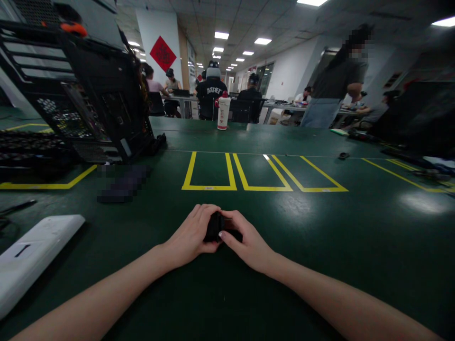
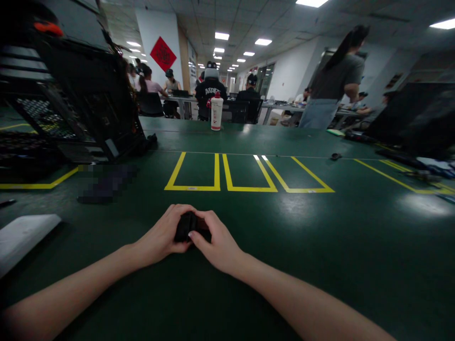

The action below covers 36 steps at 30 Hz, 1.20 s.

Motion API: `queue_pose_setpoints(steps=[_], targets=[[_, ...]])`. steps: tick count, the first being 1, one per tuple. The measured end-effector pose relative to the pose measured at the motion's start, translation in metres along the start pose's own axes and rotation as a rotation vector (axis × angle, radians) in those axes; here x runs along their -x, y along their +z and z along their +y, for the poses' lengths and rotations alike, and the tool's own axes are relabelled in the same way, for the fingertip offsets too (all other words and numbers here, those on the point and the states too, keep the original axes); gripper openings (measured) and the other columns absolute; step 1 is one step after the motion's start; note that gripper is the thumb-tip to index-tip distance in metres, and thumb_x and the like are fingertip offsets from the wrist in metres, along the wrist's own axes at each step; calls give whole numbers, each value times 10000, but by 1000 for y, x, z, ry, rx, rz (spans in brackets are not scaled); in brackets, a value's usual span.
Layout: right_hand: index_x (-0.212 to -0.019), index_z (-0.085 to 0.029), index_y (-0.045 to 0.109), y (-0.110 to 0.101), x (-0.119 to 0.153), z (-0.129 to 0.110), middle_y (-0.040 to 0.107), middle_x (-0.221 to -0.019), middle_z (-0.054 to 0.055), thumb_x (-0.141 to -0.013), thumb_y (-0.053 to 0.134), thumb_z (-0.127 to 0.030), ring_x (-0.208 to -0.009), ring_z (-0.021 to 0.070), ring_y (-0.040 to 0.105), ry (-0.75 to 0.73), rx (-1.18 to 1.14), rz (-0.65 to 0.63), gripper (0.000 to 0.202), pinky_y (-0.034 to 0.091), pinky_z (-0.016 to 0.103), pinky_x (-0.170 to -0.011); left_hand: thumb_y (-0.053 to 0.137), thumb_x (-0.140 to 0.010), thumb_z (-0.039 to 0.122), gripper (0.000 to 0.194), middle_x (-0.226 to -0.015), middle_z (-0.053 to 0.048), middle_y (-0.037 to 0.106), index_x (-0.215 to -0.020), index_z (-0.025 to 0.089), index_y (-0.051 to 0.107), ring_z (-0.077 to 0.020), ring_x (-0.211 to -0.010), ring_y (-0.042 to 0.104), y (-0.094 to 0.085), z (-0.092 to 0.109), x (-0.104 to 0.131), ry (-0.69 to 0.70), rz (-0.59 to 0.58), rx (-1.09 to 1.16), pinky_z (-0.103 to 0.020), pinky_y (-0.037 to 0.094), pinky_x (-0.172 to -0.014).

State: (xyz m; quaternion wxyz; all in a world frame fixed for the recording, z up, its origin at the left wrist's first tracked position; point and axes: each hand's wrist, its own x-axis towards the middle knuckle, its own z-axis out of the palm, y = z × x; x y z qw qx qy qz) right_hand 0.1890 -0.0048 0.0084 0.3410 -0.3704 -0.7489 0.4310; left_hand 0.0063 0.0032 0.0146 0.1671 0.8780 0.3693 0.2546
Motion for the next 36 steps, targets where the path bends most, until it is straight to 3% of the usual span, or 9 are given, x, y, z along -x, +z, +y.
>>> queue_pose_setpoints(steps=[8, 15, 26, 31, 36], targets=[[-1032, -219, 459, -1, 3, -2, 463, -1090, 43, -789, 525, -175, -1001, 168, 505, -41, 6, 4, 255, 446, 366, -897, 610, -702, 172, 579, -1120, -76, 435, -1187, 210, 296, -229, -985, 446, -2, 1, 1, -31, -31, 5, -406, 418, -830], [-1162, -232, 391, 0, 1, -1, 471, -1126, 53, -804, 509, -186, -1057, 178, 488, 1, -6, 12, 380, 417, 388, -936, 605, -712, 198, 566, -1105, -78, 447, -1187, 212, 299, -235, -972, 456, -1, 0, 1, -21, -12, 15, -418, 425, -814], [-1015, -223, 458, 0, 2, -2, 484, -1059, 30, -794, 518, -165, -976, 152, 530, -27, -59, 7, 236, 465, 355, -889, 614, -694, 187, 568, -1090, -77, 456, -1175, 210, 313, -232, -955, 463, 1, 0, 0, -15, 12, 0, -407, 430, -799], [-1091, -232, 438, 2, 3, 2, 479, -1096, 39, -765, 543, -144, -1041, 164, 504, -11, -26, 87, 353, 465, 347, -903, 623, -693, 190, 568, -1099, -80, 451, -1170, 206, 315, -233, -968, 455, 1, 0, 0, -24, 6, -2, -407, 423, -814], [-1061, -213, 457, -1, 3, 6, 521, -1066, 44, -757, 570, -199, -993, 161, 545, 82, -106, 191, 325, 468, 354, -896, 623, -707, 223, 573, -1088, -77, 455, -1181, 216, 302, -238, -956, 462, 0, 1, 0, -29, 8, -6, -412, 432, -796]])
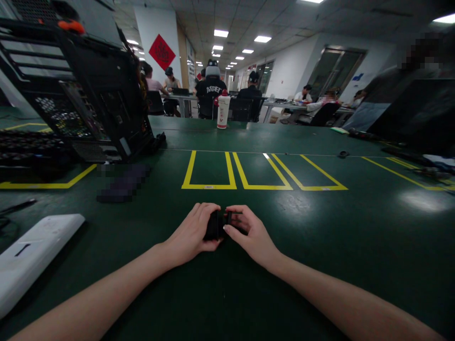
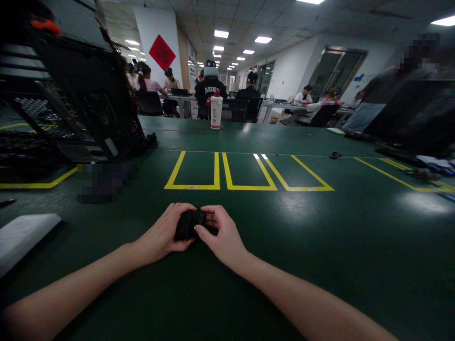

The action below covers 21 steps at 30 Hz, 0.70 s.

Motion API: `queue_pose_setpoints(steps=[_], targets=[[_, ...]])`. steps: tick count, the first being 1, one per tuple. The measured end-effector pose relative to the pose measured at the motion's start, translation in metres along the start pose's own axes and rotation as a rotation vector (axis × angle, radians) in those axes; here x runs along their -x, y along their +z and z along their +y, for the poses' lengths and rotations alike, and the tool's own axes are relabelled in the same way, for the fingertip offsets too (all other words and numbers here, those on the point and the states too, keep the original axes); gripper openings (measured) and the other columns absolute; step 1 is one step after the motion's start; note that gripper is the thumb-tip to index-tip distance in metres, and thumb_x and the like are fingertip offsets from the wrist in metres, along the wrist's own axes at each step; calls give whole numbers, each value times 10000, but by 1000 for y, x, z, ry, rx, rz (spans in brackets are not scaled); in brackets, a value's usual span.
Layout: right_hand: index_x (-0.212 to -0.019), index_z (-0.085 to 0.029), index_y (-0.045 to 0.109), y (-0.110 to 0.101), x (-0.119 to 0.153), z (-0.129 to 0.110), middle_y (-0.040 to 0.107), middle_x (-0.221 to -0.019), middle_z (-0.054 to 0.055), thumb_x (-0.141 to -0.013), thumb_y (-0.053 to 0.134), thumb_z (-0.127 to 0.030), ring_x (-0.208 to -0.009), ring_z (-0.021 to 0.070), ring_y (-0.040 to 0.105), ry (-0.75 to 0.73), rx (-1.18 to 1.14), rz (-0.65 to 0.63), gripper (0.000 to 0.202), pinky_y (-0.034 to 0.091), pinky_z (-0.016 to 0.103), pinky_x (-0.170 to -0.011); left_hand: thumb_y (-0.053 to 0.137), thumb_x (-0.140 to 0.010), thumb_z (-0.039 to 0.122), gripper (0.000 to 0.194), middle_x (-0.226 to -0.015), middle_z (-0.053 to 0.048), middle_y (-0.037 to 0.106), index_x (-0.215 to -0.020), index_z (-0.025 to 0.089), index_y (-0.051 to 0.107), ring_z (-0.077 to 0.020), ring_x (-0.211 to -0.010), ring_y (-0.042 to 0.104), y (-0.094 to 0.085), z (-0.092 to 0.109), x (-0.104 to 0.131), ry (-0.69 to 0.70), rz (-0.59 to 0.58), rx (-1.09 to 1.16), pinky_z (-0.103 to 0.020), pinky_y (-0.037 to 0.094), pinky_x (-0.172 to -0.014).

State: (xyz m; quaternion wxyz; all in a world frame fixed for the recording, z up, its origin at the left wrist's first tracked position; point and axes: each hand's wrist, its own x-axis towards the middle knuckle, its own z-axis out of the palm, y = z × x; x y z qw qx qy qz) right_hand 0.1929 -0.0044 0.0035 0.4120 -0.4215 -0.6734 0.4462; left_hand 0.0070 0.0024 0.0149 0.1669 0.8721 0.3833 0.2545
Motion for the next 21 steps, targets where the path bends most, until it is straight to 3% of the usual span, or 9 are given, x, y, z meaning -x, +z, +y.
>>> queue_pose_setpoints(steps=[4, 8, 14, 21], targets=[[-1041, -211, 460, -1, -3, -3, 547, -1064, 37, -739, 599, -201, -1001, 164, 558, 70, -179, -90, 333, 472, 361, -885, 620, -713, 217, 563, -1096, -81, 455, -1181, 213, 306, -238, -965, 464, -1, 1, 0, 7, -7, 8, -418, 426, -809], [-947, -189, 522, 0, -9, -7, 575, -998, 24, -702, 641, -207, -990, 175, 563, 114, -212, -175, 273, 453, 383, -896, 610, -723, 215, 553, -1105, -85, 451, -1183, 212, 304, -236, -978, 464, -2, 1, 0, 22, -19, 15, -422, 422, -822], [-929, -181, 542, 1, -15, -5, 591, -996, 31, -664, 678, -235, -942, 186, 579, 239, -272, -164, 303, 483, 384, -830, 613, -722, 234, 538, -1103, -94, 465, -1173, 187, 323, -235, -968, 476, 0, 1, -1, 17, -8, -17, -415, 433, -815], [-972, -200, 529, 7, -3, -8, 585, -991, 19, -721, 628, -224, -963, 175, 571, 155, -259, -124, 271, 466, 375, -863, 614, -712, 212, 557, -1114, -103, 457, -1179, 174, 312, -240, -996, 463, 3, 0, 0, 31, 4, -53, -428, 410, -847]])
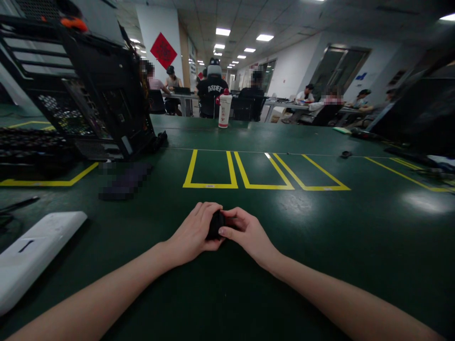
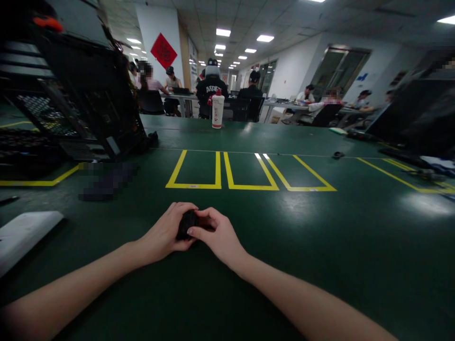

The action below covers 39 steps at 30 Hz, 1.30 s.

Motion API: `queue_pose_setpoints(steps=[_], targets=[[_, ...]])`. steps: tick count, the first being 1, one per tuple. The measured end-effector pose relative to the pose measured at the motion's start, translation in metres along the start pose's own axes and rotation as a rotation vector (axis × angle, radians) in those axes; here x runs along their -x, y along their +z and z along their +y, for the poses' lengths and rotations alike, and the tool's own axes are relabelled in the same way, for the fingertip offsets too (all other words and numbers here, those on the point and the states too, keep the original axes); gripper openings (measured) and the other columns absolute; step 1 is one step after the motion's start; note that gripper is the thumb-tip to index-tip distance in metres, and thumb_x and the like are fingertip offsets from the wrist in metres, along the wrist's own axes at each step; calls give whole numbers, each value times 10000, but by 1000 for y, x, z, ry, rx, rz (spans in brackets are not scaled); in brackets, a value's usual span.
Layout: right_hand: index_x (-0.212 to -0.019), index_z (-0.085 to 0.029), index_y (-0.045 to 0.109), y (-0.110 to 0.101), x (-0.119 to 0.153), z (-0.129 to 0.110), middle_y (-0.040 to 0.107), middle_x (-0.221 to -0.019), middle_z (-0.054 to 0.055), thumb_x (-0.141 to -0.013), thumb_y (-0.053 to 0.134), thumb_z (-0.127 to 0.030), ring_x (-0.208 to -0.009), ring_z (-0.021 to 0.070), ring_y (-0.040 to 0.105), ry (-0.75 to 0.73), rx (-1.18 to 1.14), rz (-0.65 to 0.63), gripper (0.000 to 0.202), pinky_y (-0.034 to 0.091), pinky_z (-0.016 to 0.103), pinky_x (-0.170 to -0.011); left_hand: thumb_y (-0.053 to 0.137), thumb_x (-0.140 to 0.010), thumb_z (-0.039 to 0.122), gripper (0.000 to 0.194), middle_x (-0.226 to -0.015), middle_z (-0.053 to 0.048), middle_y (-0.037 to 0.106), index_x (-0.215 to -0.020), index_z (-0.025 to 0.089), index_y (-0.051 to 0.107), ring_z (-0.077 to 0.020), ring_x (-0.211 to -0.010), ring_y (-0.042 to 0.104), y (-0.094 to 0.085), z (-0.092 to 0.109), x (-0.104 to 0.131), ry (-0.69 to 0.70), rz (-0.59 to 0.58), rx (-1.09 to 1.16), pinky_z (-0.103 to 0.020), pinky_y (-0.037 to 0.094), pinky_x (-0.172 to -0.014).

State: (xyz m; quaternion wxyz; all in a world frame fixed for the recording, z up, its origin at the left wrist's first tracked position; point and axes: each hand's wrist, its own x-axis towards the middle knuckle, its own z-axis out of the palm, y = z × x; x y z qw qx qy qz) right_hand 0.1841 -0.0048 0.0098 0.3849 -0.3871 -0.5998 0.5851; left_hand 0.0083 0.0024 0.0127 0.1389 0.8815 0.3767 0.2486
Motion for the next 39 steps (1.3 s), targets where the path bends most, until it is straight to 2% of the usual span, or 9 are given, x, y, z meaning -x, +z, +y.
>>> queue_pose_setpoints(steps=[6, 11, 15, 18, 23, 27, 33, 39], targets=[[-954, -202, 528, 0, 3, -2, 569, -979, 15, -790, 544, -221, -970, 165, 557, -53, 30, -2, 166, 467, 362, -867, 608, -717, 221, 589, -1117, -106, 448, -1199, 181, 271, -240, -971, 457, -1, 0, 0, 50, -6, -22, -422, 406, -831], [-998, -217, 498, -1, 5, -3, 543, -1049, 20, -783, 553, -201, -1027, 167, 524, -36, 101, -3, 223, 459, 367, -891, 604, -724, 241, 596, -1160, -109, 450, -1213, 193, 266, -246, -924, 448, -2, 1, 3, 43, -27, -96, -412, 402, -783], [-1010, -215, 493, 0, 6, -3, 542, -1032, 27, -793, 538, -209, -1009, 169, 531, -37, 139, -20, 222, 471, 374, -875, 609, -722, 257, 595, -1186, -106, 444, -1209, 215, 270, -316, -1112, 345, -2, 0, 5, 52, 3, -134, -484, 310, -882], [-976, -224, 509, 0, 8, -2, 521, -1034, 18, -783, 547, -195, -1006, 167, 529, -78, 165, -35, 199, 479, 370, -870, 585, -740, 218, 619, -1212, -113, 408, -1231, 228, 208, -289, -1167, 339, -1, 0, 6, 86, -16, -71, -493, 233, -947], [-973, -236, 508, 1, 9, 1, 506, -1028, 7, -764, 569, -174, -995, 161, 535, -134, 145, -33, 227, 491, 353, -857, 583, -730, 165, 645, -1193, -111, 394, -1223, 242, 175, -261, -1120, 395, -1, -1, 5, 64, -62, 0, -452, 281, -915], [-941, -219, 497, 2, 7, 0, 534, -978, 12, -794, 530, -193, -967, 164, 556, -97, 80, -40, 152, 506, 346, -818, 587, -728, 176, 632, -1181, -106, 395, -1213, 244, 189, -263, -1106, 404, -2, 0, 5, 59, -54, 5, -449, 286, -909], [-1009, -210, 467, -1, 4, -2, 545, -1027, 35, -762, 577, -202, -995, 178, 550, -21, 93, -42, 270, 486, 378, -855, 579, -736, 176, 619, -1179, -102, 402, -1216, 256, 196, -266, -1089, 418, -2, -1, 5, 63, -48, 17, -458, 296, -897], [-958, -222, 486, -1, 6, -1, 537, -1008, 2, -742, 597, -165, -1001, 158, 548, -117, 95, -90, 249, 460, 359, -897, 592, -707, 135, 662, -1193, -101, 395, -1217, 252, 186, -264, -1105, 403, 0, -3, 5, 77, -32, 14, -447, 298, -904]])
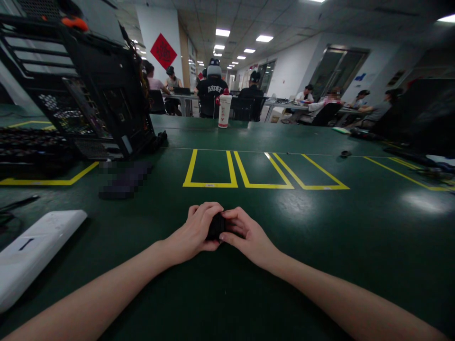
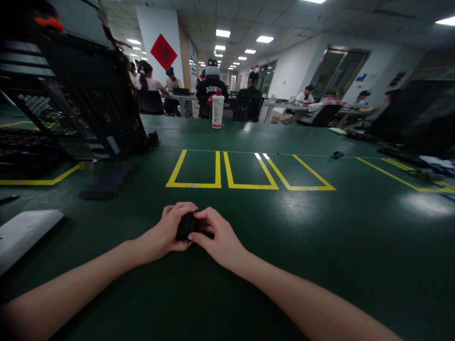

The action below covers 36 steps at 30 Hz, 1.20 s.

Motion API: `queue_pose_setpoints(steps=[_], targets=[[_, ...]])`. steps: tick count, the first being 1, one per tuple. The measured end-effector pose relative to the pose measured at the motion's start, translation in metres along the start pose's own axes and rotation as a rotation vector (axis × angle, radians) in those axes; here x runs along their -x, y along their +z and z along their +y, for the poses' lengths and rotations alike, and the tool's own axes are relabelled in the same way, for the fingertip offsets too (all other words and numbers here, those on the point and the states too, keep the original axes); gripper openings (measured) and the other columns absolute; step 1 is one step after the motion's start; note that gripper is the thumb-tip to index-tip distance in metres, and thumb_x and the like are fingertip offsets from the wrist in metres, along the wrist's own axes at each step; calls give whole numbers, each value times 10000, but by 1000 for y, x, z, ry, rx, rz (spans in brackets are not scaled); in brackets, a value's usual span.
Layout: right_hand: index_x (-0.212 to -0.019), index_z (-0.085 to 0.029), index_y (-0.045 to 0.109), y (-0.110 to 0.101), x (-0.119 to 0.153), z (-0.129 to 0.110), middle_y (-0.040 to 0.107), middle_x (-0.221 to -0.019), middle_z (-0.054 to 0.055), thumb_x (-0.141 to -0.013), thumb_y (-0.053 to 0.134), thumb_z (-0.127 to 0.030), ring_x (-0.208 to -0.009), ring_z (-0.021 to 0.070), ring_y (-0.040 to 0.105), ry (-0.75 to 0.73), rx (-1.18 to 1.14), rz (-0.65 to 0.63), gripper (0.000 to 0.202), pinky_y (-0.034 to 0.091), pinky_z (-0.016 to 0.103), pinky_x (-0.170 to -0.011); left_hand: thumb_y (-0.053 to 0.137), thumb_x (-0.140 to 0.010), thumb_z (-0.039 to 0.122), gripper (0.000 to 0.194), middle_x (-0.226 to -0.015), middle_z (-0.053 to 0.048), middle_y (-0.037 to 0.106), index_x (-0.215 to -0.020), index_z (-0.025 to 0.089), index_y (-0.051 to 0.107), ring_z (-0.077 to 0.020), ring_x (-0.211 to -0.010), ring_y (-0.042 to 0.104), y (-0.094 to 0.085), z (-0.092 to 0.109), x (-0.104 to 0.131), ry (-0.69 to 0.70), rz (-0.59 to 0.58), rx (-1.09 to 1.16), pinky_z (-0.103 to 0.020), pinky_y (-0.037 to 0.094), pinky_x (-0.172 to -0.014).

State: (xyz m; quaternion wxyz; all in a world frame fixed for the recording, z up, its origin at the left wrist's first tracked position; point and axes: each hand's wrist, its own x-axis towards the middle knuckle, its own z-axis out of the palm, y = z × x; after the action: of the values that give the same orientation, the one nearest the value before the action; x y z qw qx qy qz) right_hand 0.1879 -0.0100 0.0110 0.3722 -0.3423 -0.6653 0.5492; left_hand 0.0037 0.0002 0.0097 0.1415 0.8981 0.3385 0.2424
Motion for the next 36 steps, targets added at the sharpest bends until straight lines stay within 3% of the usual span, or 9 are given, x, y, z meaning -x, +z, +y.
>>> queue_pose_setpoints(steps=[5, 10, 17, 23, 28, 36], targets=[[-909, -206, 493, 0, -3, -2, 555, -923, 1, -806, 523, -218, -903, 153, 582, 50, -68, 6, 108, 513, 327, -782, 589, -730, 168, 627, -1185, -105, 386, -1209, 238, 190, -255, -1117, 387, -1, 2, -1, 1, -5, -14, -439, 294, -912], [-972, -202, 480, -3, -6, 0, 547, -981, 21, -789, 550, -230, -941, 166, 561, 111, -24, 37, 198, 494, 344, -819, 588, -730, 157, 615, -1176, -105, 389, -1203, 230, 203, -248, -1096, 395, -3, 4, -1, -7, -11, -5, -427, 312, -901], [-943, -223, 455, -4, -2, -3, 536, -972, -4, -751, 595, -184, -933, 149, 568, 74, -64, -57, 240, 488, 333, -822, 592, -706, 126, 650, -1183, -98, 386, -1208, 254, 200, -260, -1087, 405, -3, 2, -1, -25, -21, 37, -445, 316, -892], [-897, -202, 470, -5, -7, 0, 535, -884, 0, -797, 541, -263, -830, 140, 574, 91, -72, -19, 137, 503, 304, -722, 593, -720, 155, 629, -1174, -105, 392, -1209, 239, 206, -255, -1084, 405, -2, 2, -1, -22, -4, 26, -442, 314, -890], [-977, -191, 484, -7, -9, -2, 525, -993, 33, -783, 557, -293, -929, 173, 553, 161, -32, -29, 231, 484, 356, -811, 591, -729, 166, 614, -1172, -94, 396, -1206, 253, 214, -251, -1062, 413, -4, 3, -1, -26, -13, 41, -442, 319, -883], [-952, -217, 450, -9, -5, -6, 532, -991, 1, -751, 599, -187, -950, 156, 566, 118, -111, -129, 252, 477, 349, -839, 587, -722, 150, 637, -1186, -97, 393, -1218, 252, 201, -259, -1098, 400, -3, 2, -1, -15, -12, 38, -454, 300, -903]])
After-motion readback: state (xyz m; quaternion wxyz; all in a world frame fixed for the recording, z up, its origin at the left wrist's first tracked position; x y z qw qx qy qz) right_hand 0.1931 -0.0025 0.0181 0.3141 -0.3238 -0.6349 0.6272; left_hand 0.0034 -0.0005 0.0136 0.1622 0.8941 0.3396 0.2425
